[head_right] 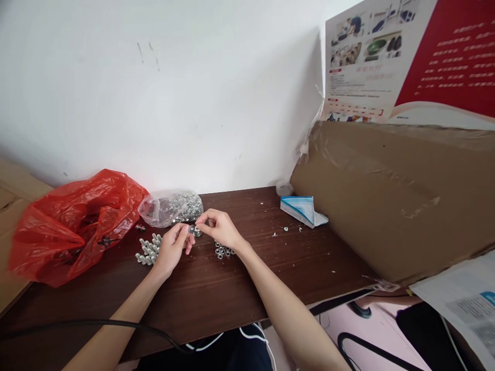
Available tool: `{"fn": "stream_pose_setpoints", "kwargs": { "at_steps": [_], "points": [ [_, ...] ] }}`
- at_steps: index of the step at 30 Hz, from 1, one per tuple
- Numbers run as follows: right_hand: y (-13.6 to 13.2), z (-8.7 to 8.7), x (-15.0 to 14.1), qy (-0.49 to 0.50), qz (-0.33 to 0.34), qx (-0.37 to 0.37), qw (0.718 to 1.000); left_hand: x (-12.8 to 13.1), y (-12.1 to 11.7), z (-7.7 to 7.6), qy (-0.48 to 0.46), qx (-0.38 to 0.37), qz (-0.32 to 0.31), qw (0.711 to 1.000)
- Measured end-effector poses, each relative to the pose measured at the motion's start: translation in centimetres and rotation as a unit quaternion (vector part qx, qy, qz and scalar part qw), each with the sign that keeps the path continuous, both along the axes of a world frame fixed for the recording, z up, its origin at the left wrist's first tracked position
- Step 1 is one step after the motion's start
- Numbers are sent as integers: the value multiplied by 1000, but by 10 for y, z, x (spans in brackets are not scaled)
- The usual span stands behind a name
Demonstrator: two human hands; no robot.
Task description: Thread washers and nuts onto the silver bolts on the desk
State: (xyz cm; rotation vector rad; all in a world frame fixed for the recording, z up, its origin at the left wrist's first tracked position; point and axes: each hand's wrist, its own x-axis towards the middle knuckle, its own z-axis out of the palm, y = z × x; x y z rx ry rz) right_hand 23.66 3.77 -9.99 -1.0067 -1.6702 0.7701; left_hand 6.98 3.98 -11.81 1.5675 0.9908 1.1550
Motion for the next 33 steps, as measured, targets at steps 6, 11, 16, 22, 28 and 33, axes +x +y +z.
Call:
{"fn": "stream_pose_setpoints", "kwargs": {
  "at_steps": [6, 11, 16, 22, 28, 33],
  "points": [
    [-1, -1, -1, -46, 30, -5, 998, -1, 1, 0, -21, -3, 2, 1000],
    [-2, 0, -5, -69, 17, -8, 997, 0, 0, 1, -14, -4, 5, 1000],
    [-3, 0, -6, -34, 25, -35, 999, 0, 0, 3, -9, 3, 7, 1000],
    [2, -4, -4, 71, 69, -85, 991, -1, -1, 6, -6, 11, -8, 1000],
    [1, -1, -2, 163, 135, -130, 969, -1, -1, 4, 33, 1, -41, 999],
    [1, -2, 3, 144, 177, -212, 950, -1, -3, 3, 28, -15, -74, 997]
  ]
}}
